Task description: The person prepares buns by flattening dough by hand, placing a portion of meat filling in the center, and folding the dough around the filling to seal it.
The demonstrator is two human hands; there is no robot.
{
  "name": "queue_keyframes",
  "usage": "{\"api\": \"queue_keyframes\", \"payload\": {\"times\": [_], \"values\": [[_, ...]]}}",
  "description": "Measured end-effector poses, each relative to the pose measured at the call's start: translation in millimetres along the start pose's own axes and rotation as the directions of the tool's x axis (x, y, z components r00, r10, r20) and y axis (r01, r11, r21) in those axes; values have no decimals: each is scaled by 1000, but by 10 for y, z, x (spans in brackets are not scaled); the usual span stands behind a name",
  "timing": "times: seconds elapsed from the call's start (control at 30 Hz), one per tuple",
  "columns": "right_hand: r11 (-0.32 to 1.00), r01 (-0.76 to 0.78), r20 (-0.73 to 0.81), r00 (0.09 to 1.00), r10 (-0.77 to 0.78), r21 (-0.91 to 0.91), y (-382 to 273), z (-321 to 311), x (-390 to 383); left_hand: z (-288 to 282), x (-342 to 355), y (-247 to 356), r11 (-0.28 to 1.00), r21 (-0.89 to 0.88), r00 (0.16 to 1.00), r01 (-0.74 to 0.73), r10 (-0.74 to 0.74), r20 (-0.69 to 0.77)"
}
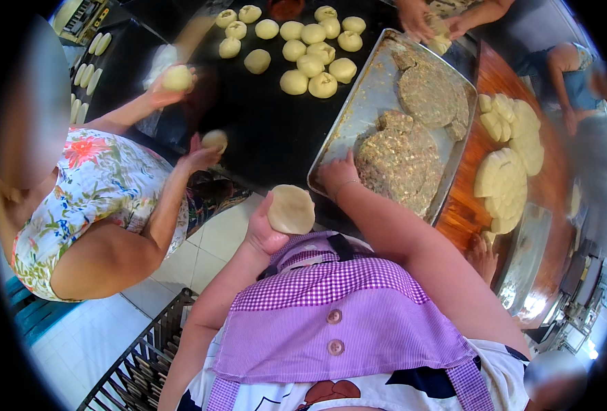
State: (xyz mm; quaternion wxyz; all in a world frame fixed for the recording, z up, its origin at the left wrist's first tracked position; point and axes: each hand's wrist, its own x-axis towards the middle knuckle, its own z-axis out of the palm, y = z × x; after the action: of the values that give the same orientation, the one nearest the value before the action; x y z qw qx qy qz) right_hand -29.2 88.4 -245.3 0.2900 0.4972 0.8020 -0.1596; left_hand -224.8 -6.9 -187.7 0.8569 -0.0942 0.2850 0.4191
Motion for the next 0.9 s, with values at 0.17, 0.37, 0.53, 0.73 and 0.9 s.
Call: {"api": "queue_keyframes", "payload": {"times": [0.17,0.37,0.53,0.73,0.9], "values": [[932,9,-379,915,138,361,201,-87,-167,11,215,111,998,-7,993,-67,66,-94],[483,564,-725,638,261,670,460,-381,-888,603,580,32,994,54,995,95,-96,17],[561,563,-765,606,219,607,551,-377,-1298,1063,821,-361,949,252,959,190,-234,160],[398,606,-723,532,441,689,840,-315,-1862,1329,852,-681,912,235,921,336,-370,120],[-364,554,-193,707,680,749,787,573,-1856,1540,831,-967,888,281,903,363,-410,127]]}}
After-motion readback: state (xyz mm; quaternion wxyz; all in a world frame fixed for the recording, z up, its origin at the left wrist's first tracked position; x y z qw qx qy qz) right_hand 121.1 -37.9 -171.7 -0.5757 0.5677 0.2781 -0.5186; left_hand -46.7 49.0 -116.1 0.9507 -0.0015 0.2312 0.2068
